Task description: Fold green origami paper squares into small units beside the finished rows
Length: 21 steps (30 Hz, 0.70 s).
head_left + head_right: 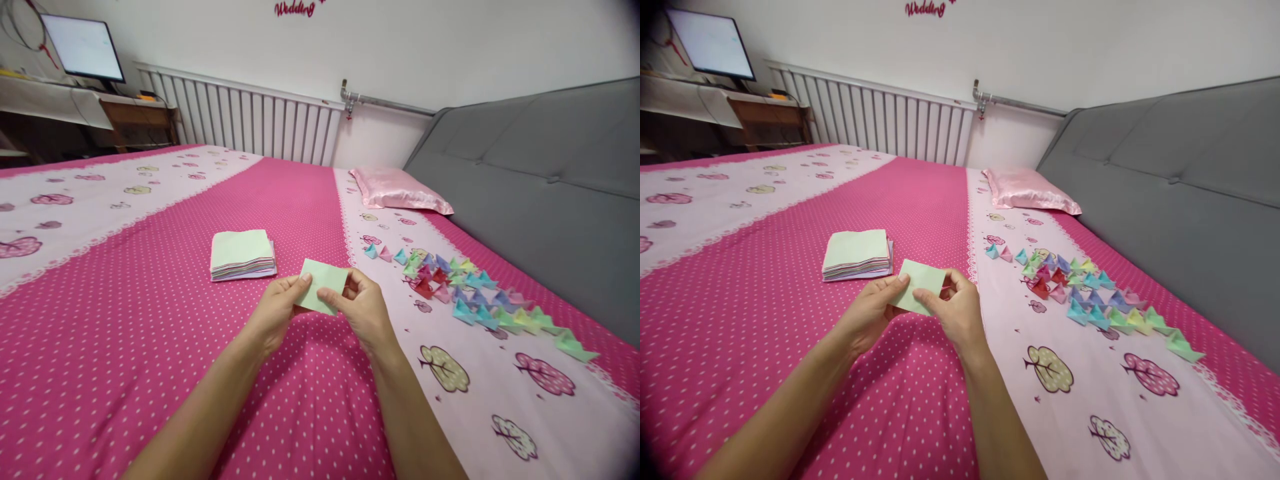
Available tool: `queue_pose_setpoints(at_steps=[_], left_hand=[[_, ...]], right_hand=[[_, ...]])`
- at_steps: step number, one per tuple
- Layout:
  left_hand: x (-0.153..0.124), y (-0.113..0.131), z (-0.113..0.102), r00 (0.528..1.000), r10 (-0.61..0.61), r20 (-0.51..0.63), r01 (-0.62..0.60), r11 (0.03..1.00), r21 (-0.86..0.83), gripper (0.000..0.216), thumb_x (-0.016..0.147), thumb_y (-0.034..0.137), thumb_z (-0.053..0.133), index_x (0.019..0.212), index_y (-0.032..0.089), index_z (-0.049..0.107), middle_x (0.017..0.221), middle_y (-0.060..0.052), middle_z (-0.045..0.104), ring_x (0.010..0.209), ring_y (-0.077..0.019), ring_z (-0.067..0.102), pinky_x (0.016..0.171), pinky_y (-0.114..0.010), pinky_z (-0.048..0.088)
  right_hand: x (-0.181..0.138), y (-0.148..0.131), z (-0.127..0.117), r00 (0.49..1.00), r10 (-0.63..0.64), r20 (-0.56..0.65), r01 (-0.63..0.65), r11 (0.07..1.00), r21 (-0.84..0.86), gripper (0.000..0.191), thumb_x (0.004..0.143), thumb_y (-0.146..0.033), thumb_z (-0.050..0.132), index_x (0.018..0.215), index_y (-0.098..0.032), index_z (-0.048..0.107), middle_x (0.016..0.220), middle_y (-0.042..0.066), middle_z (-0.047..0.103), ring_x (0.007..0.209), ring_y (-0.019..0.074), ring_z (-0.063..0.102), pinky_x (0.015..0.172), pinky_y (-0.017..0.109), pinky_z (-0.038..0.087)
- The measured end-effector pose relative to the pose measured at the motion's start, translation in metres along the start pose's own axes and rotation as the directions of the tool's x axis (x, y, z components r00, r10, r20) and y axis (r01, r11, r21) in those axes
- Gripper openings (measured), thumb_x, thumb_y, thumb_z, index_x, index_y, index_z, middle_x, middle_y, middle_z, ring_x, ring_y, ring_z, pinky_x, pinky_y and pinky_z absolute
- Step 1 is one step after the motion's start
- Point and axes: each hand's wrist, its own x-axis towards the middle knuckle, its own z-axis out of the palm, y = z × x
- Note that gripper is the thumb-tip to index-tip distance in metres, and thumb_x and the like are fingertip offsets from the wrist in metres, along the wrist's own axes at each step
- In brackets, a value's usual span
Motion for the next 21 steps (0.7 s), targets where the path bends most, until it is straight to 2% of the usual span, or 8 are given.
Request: queue_pose_setpoints(at_steps=[4, 9, 16, 19, 21], left_hand=[[0.001, -0.001, 0.0, 1.0, 0.001, 0.005, 0.0, 0.998, -0.062, 0.027, 0.078, 0.032, 0.055, 0.09, 0.01, 0.066, 0.08, -0.009, 0.068, 0.068, -0.0141, 0.061, 0.069, -0.026, 0.05], [0.004, -0.003, -0.002, 1.0, -0.016, -0.009, 0.015, 0.995, -0.097, 0.025, 0.079, 0.029, 0.055, 0.09, 0.009, 0.066, 0.078, -0.009, 0.068, 0.067, -0.0132, 0.06, 0.068, -0.025, 0.051], [0.004, -0.002, -0.001, 0.999, -0.034, -0.015, 0.033, 0.995, -0.096, 0.022, 0.079, 0.027, 0.054, 0.086, 0.009, 0.066, 0.077, -0.009, 0.068, 0.066, -0.0143, 0.061, 0.065, -0.024, 0.051], [0.003, 0.001, -0.003, 0.997, -0.049, -0.06, 0.045, 0.997, -0.065, 0.021, 0.078, 0.026, 0.056, 0.085, 0.009, 0.066, 0.076, -0.009, 0.068, 0.065, -0.0147, 0.061, 0.064, -0.024, 0.051], [0.003, 0.004, -0.006, 0.991, -0.068, -0.116, 0.064, 0.997, -0.041, 0.019, 0.075, 0.025, 0.058, 0.083, 0.009, 0.066, 0.076, -0.009, 0.068, 0.065, -0.0148, 0.061, 0.061, -0.024, 0.051]], right_hand=[[-0.001, -0.002, 0.002, 0.999, 0.019, 0.042, -0.021, 0.999, 0.05, 0.039, 0.061, -0.024, 0.072, 0.096, -0.019, 0.057, 0.095, 0.006, 0.066, 0.084, 0.0205, 0.063, 0.075, 0.034, 0.05], [-0.001, -0.003, 0.004, 0.999, 0.035, 0.025, -0.038, 0.99, 0.138, 0.035, 0.062, -0.022, 0.07, 0.094, -0.018, 0.058, 0.092, 0.006, 0.066, 0.083, 0.0197, 0.063, 0.077, 0.034, 0.049], [0.0, -0.001, 0.0, 0.999, 0.045, -0.017, -0.044, 0.998, 0.047, 0.018, 0.072, -0.033, 0.062, 0.079, -0.016, 0.06, 0.066, 0.0, 0.062, 0.056, 0.0125, 0.057, 0.055, 0.025, 0.047], [0.001, -0.005, -0.005, 0.999, 0.034, -0.012, -0.035, 0.998, -0.044, 0.024, 0.077, -0.037, 0.056, 0.09, -0.018, 0.059, 0.072, 0.001, 0.061, 0.056, 0.0111, 0.056, 0.052, 0.023, 0.044], [0.0, -0.011, -0.01, 0.999, 0.008, 0.04, -0.004, 0.995, -0.099, 0.032, 0.079, -0.037, 0.053, 0.107, -0.021, 0.053, 0.086, 0.004, 0.062, 0.069, 0.0133, 0.059, 0.057, 0.024, 0.046]])
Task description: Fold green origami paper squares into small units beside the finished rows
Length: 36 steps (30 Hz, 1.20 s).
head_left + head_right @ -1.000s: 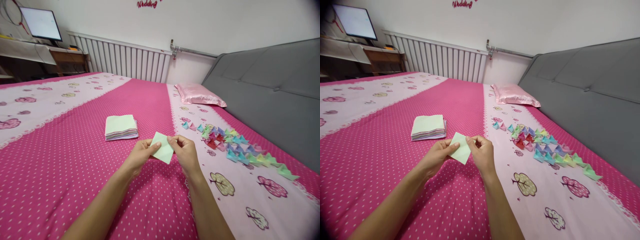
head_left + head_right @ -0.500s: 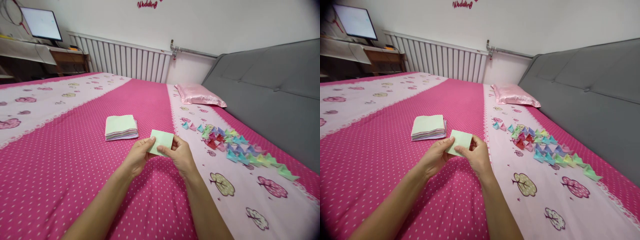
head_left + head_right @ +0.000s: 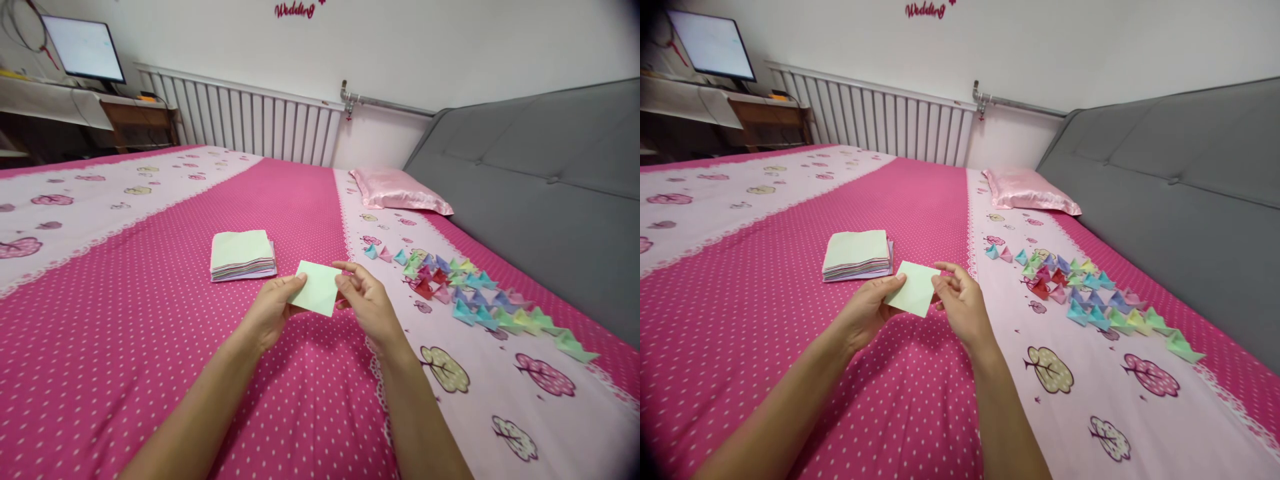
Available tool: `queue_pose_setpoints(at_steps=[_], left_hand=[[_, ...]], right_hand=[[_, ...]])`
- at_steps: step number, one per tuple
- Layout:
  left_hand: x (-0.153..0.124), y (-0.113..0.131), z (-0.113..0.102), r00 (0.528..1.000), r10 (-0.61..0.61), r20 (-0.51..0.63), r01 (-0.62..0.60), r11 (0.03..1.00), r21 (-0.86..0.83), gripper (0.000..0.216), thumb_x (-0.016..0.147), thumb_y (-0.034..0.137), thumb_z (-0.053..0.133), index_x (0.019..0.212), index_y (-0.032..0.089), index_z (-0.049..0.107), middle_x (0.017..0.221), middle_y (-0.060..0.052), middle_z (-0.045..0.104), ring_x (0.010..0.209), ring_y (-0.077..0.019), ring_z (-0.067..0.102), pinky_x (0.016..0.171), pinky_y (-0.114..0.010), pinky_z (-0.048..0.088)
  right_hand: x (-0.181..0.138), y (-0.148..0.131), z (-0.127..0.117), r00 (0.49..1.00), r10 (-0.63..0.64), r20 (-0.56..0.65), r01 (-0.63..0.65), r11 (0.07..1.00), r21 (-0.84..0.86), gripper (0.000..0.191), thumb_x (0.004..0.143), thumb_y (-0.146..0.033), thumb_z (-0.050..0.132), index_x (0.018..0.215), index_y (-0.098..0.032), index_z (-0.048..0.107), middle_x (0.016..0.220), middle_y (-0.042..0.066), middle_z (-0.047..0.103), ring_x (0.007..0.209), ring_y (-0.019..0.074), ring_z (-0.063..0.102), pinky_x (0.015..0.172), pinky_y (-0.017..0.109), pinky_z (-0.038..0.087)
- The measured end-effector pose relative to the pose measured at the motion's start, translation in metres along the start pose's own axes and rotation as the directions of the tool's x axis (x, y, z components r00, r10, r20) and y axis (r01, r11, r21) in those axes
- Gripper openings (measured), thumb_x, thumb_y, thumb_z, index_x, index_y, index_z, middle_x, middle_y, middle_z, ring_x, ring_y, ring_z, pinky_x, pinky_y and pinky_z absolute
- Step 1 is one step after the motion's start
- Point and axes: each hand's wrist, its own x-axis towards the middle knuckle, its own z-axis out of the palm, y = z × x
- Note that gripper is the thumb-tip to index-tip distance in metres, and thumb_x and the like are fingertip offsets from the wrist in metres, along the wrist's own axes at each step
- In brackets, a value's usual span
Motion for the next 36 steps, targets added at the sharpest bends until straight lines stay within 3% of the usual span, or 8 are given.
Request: queue_pose_setpoints(at_steps=[2, 4, 6, 10, 18, 36], left_hand=[[0.0, 0.003, -0.003, 0.998, -0.021, -0.066, 0.022, 1.0, 0.015, 0.017, 0.073, 0.022, 0.06, 0.082, 0.009, 0.066, 0.078, -0.008, 0.068, 0.066, -0.0149, 0.061, 0.059, -0.024, 0.051], [0.0, 0.005, -0.006, 0.993, -0.037, -0.109, 0.039, 0.999, 0.024, 0.017, 0.07, 0.021, 0.062, 0.082, 0.009, 0.065, 0.079, -0.008, 0.068, 0.066, -0.0153, 0.061, 0.058, -0.024, 0.051], [0.0, 0.006, -0.007, 0.992, -0.053, -0.117, 0.058, 0.997, 0.044, 0.017, 0.069, 0.02, 0.063, 0.082, 0.009, 0.065, 0.078, -0.008, 0.067, 0.065, -0.0152, 0.06, 0.058, -0.024, 0.05], [-0.001, 0.005, -0.006, 0.993, -0.092, -0.073, 0.098, 0.991, 0.09, 0.016, 0.069, 0.021, 0.061, 0.08, 0.009, 0.065, 0.075, -0.008, 0.068, 0.064, -0.0145, 0.06, 0.057, -0.022, 0.048], [-0.002, 0.003, -0.005, 0.992, -0.118, -0.032, 0.121, 0.986, 0.115, 0.017, 0.069, 0.022, 0.062, 0.077, 0.009, 0.066, 0.072, -0.008, 0.067, 0.062, -0.0144, 0.06, 0.057, -0.022, 0.046], [-0.002, 0.003, -0.004, 0.99, -0.119, -0.072, 0.127, 0.986, 0.107, 0.014, 0.068, 0.022, 0.063, 0.074, 0.01, 0.065, 0.07, -0.007, 0.067, 0.062, -0.0147, 0.06, 0.055, -0.022, 0.045]], right_hand=[[-0.003, -0.007, -0.008, 0.994, -0.044, 0.096, 0.049, 0.997, -0.056, 0.039, 0.08, -0.035, 0.052, 0.118, -0.027, 0.047, 0.106, 0.006, 0.057, 0.092, 0.0168, 0.056, 0.069, 0.028, 0.047], [-0.006, -0.014, -0.015, 0.973, -0.077, 0.215, 0.104, 0.988, -0.115, 0.038, 0.079, -0.031, 0.054, 0.117, -0.03, 0.049, 0.124, 0.004, 0.047, 0.109, 0.0184, 0.047, 0.084, 0.033, 0.044], [-0.009, -0.019, -0.02, 0.953, -0.101, 0.286, 0.151, 0.976, -0.156, 0.038, 0.077, -0.027, 0.058, 0.114, -0.031, 0.052, 0.131, 0.002, 0.04, 0.117, 0.0195, 0.041, 0.093, 0.037, 0.039], [-0.011, -0.02, -0.023, 0.939, -0.083, 0.332, 0.153, 0.97, -0.188, 0.037, 0.073, -0.022, 0.06, 0.109, -0.031, 0.056, 0.134, 0.001, 0.035, 0.116, 0.021, 0.042, 0.095, 0.04, 0.037], [-0.01, -0.017, -0.024, 0.941, -0.041, 0.335, 0.107, 0.978, -0.181, 0.023, 0.075, -0.022, 0.06, 0.097, -0.027, 0.061, 0.131, 0.002, 0.038, 0.112, 0.0193, 0.046, 0.094, 0.039, 0.038], [-0.011, -0.014, -0.024, 0.958, -0.001, 0.288, 0.047, 0.987, -0.154, 0.021, 0.073, -0.02, 0.059, 0.094, -0.024, 0.063, 0.13, 0.003, 0.04, 0.104, 0.0195, 0.051, 0.089, 0.039, 0.042]])
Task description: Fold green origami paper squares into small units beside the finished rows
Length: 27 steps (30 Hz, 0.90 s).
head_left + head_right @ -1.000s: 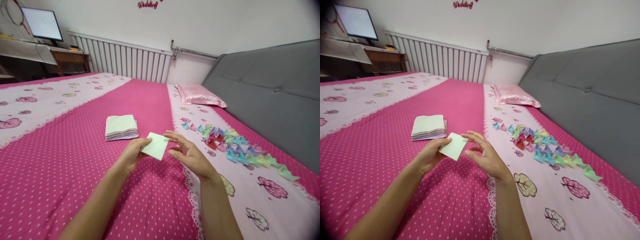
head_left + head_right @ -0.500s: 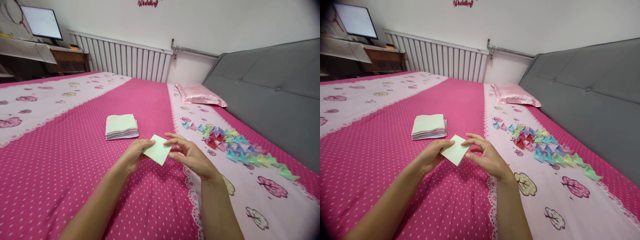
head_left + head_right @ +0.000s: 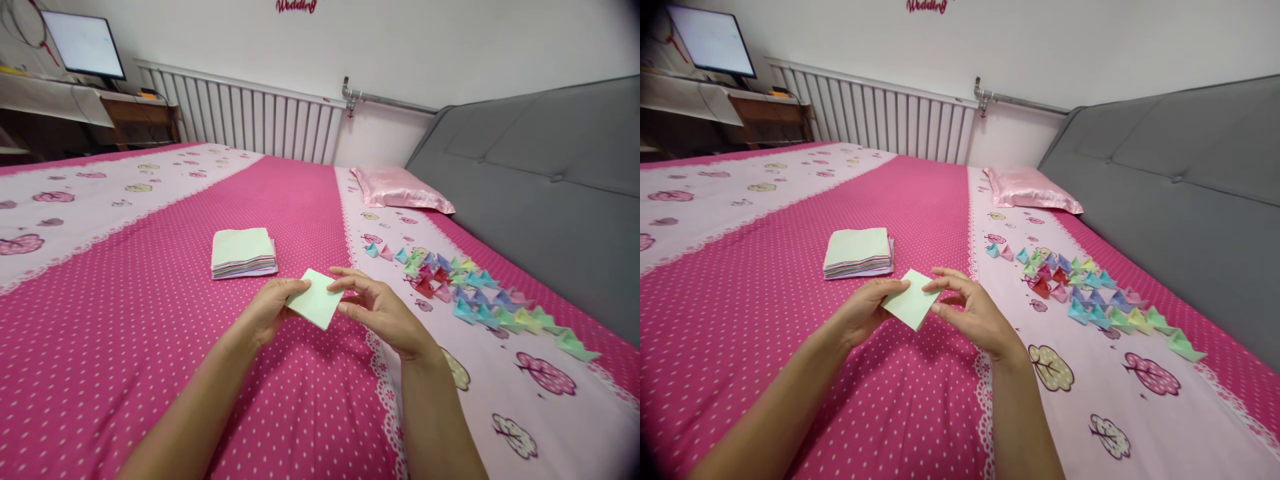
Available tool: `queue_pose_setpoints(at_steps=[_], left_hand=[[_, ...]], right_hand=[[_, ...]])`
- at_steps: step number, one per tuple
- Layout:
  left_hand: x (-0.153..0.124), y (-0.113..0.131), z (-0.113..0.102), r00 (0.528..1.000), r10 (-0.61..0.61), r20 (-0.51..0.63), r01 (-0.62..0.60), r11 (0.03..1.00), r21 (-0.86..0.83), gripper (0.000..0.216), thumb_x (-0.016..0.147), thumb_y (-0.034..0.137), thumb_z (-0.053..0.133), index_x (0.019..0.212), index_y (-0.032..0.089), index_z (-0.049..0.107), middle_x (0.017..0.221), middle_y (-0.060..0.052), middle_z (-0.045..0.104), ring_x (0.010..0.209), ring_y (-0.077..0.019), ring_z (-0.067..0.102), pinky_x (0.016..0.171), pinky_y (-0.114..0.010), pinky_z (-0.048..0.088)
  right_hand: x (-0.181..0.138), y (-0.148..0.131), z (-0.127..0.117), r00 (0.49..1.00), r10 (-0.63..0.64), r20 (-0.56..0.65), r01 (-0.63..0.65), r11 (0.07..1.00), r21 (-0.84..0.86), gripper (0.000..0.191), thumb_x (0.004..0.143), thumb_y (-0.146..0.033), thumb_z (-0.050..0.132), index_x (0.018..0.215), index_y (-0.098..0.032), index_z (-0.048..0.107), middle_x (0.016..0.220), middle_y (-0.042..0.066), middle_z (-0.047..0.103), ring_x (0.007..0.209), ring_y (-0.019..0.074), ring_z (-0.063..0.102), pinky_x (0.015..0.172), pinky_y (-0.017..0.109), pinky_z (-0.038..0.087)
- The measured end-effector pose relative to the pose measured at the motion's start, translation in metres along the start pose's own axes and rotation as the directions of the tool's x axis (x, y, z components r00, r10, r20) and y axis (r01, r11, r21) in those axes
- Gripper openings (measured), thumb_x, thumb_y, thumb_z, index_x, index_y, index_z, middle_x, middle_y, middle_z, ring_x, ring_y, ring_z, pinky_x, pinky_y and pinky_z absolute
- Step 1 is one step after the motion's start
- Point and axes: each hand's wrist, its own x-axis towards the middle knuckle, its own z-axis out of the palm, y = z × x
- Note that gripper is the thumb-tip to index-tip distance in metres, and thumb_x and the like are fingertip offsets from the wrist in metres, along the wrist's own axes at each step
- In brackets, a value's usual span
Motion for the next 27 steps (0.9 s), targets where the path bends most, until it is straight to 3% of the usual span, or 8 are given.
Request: queue_pose_setpoints(at_steps=[15, 27], left_hand=[[-0.0003, -0.003, 0.001, 0.998, 0.035, 0.059, -0.038, 0.998, 0.054, 0.022, 0.068, 0.025, 0.062, 0.082, 0.009, 0.068, 0.072, -0.009, 0.067, 0.061, -0.0145, 0.058, 0.057, -0.022, 0.044], [0.0003, -0.0063, 0.0009, 0.992, 0.034, 0.121, -0.046, 0.994, 0.096, 0.022, 0.072, 0.03, 0.06, 0.074, 0.01, 0.068, 0.067, -0.007, 0.066, 0.059, -0.0123, 0.056, 0.056, -0.02, 0.041]], right_hand=[[0.0032, 0.0038, 0.0034, 0.999, 0.039, 0.017, -0.038, 0.996, -0.08, 0.025, 0.076, -0.013, 0.05, 0.092, -0.025, 0.064, 0.127, 0.002, 0.044, 0.119, 0.0202, 0.039, 0.095, 0.04, 0.034], [0.0069, 0.0089, 0.0078, 1.0, 0.018, 0.023, -0.017, 0.999, -0.051, 0.022, 0.074, -0.013, 0.052, 0.091, -0.023, 0.064, 0.111, 0.003, 0.055, 0.093, 0.0163, 0.056, 0.08, 0.032, 0.045]])
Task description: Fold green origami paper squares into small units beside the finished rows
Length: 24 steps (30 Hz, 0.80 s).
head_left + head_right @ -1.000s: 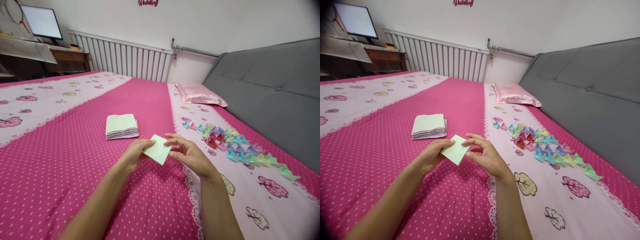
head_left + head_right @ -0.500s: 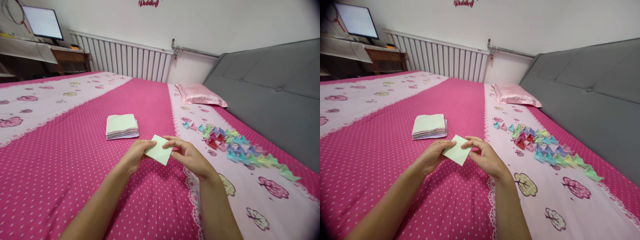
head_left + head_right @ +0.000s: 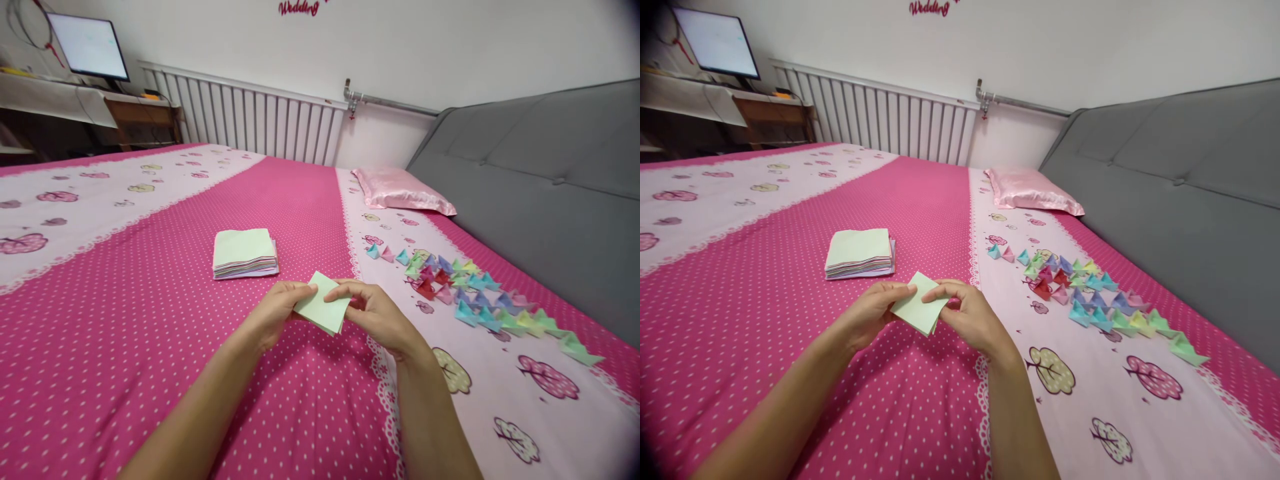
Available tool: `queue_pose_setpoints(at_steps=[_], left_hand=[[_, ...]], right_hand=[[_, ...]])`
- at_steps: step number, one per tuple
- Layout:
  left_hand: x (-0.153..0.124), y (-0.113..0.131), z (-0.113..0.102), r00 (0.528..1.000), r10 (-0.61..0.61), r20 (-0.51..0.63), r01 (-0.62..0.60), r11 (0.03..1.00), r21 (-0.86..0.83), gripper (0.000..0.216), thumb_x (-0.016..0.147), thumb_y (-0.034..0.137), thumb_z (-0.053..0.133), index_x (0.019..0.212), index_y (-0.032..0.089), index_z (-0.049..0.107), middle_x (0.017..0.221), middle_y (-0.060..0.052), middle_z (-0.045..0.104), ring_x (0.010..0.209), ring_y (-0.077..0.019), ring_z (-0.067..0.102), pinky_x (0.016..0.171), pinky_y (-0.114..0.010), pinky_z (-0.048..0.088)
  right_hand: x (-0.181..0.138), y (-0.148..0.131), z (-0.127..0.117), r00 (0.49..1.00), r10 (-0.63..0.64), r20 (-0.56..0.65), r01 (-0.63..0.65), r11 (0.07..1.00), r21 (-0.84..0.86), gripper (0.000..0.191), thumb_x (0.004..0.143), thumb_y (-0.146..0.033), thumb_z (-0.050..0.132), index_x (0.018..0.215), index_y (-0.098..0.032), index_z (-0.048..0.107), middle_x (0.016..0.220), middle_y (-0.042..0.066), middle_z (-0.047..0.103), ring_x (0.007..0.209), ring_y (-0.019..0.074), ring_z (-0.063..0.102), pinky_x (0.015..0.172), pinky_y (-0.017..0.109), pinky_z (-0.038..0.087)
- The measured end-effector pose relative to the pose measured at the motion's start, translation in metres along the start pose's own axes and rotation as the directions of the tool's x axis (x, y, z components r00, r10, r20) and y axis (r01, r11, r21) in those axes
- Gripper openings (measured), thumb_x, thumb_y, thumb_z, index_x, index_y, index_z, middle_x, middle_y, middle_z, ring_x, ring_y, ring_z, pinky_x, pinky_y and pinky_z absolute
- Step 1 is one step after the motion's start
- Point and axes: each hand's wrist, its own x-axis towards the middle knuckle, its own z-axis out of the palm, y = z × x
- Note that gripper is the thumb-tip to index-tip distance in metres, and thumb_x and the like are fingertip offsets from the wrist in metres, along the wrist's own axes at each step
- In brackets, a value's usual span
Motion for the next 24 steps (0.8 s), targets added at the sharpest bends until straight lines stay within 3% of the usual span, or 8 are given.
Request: queue_pose_setpoints(at_steps=[4, 8, 14, 24], left_hand=[[0.0003, 0.0001, -0.0009, 1.0, 0.001, 0.0, -0.001, 1.0, 0.013, 0.023, 0.074, 0.03, 0.059, 0.075, 0.009, 0.068, 0.067, -0.008, 0.065, 0.06, -0.0129, 0.057, 0.057, -0.02, 0.042], [-0.0003, 0.0025, -0.0017, 0.998, -0.005, -0.061, 0.003, 1.0, -0.022, 0.021, 0.075, 0.027, 0.057, 0.08, 0.01, 0.067, 0.074, -0.008, 0.066, 0.065, -0.0146, 0.059, 0.059, -0.023, 0.046], [-0.0001, 0.0064, -0.0031, 0.994, -0.02, -0.109, 0.014, 0.998, -0.058, 0.02, 0.076, 0.024, 0.056, 0.084, 0.009, 0.066, 0.08, -0.01, 0.066, 0.068, -0.0157, 0.059, 0.061, -0.026, 0.049], [0.0008, 0.0065, -0.0017, 0.993, -0.026, -0.115, 0.019, 0.998, -0.064, 0.018, 0.076, 0.022, 0.056, 0.083, 0.009, 0.066, 0.079, -0.01, 0.067, 0.067, -0.0149, 0.06, 0.058, -0.023, 0.049]], right_hand=[[-0.003, -0.003, -0.0027, 0.999, -0.006, 0.033, 0.007, 1.0, -0.028, 0.033, 0.072, -0.007, 0.047, 0.098, -0.023, 0.062, 0.109, 0.003, 0.056, 0.095, 0.0171, 0.055, 0.082, 0.034, 0.045], [-0.0061, -0.0082, -0.0054, 0.999, -0.004, 0.052, 0.004, 1.0, -0.004, 0.041, 0.072, -0.004, 0.044, 0.105, -0.024, 0.058, 0.123, 0.003, 0.046, 0.093, 0.0161, 0.056, 0.08, 0.033, 0.046], [-0.0062, -0.0088, -0.0067, 0.995, -0.017, 0.096, 0.008, 0.996, 0.094, 0.032, 0.076, -0.012, 0.052, 0.106, -0.023, 0.055, 0.117, 0.005, 0.051, 0.106, 0.0194, 0.049, 0.087, 0.036, 0.043], [-0.0021, -0.0026, -0.0065, 0.999, 0.029, 0.045, -0.037, 0.981, 0.19, 0.025, 0.076, -0.022, 0.059, 0.101, -0.022, 0.057, 0.111, 0.006, 0.055, 0.103, 0.0194, 0.051, 0.09, 0.039, 0.04]])
